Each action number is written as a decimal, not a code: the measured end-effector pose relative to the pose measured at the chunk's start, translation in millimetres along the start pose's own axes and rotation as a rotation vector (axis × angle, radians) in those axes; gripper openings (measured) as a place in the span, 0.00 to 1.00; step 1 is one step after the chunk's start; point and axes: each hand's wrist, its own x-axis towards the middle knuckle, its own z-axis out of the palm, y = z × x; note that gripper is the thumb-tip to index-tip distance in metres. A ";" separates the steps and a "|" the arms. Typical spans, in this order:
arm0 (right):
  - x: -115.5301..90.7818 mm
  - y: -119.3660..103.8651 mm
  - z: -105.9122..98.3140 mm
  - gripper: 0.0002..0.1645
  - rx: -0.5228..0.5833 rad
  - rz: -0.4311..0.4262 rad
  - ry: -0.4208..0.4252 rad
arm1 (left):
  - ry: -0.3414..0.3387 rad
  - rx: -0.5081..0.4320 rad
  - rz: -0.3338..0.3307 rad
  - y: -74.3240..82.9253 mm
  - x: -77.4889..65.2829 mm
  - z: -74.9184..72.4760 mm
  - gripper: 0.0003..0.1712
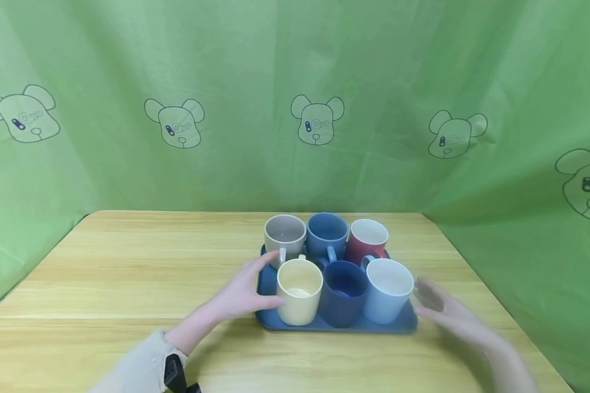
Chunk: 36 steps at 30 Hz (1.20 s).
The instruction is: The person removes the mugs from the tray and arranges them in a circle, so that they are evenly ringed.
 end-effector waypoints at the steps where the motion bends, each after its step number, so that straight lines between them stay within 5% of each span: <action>1: -0.3 0.6 1.2 0.35 0.004 -0.002 -0.004 | 0.000 0.013 0.002 -0.1 1.4 3.5 0.51; 17: -0.8 -0.2 9.7 0.39 -0.007 0.069 -0.034 | 0.088 0.317 -0.039 10.1 19.9 39.6 0.55; 29: -1.6 2.5 13.2 0.40 0.052 0.037 -0.062 | 0.097 0.393 -0.060 14.9 21.7 39.9 0.55; 36: -0.6 -0.7 13.7 0.40 0.034 0.089 -0.050 | 0.115 0.489 -0.054 18.0 22.9 42.9 0.57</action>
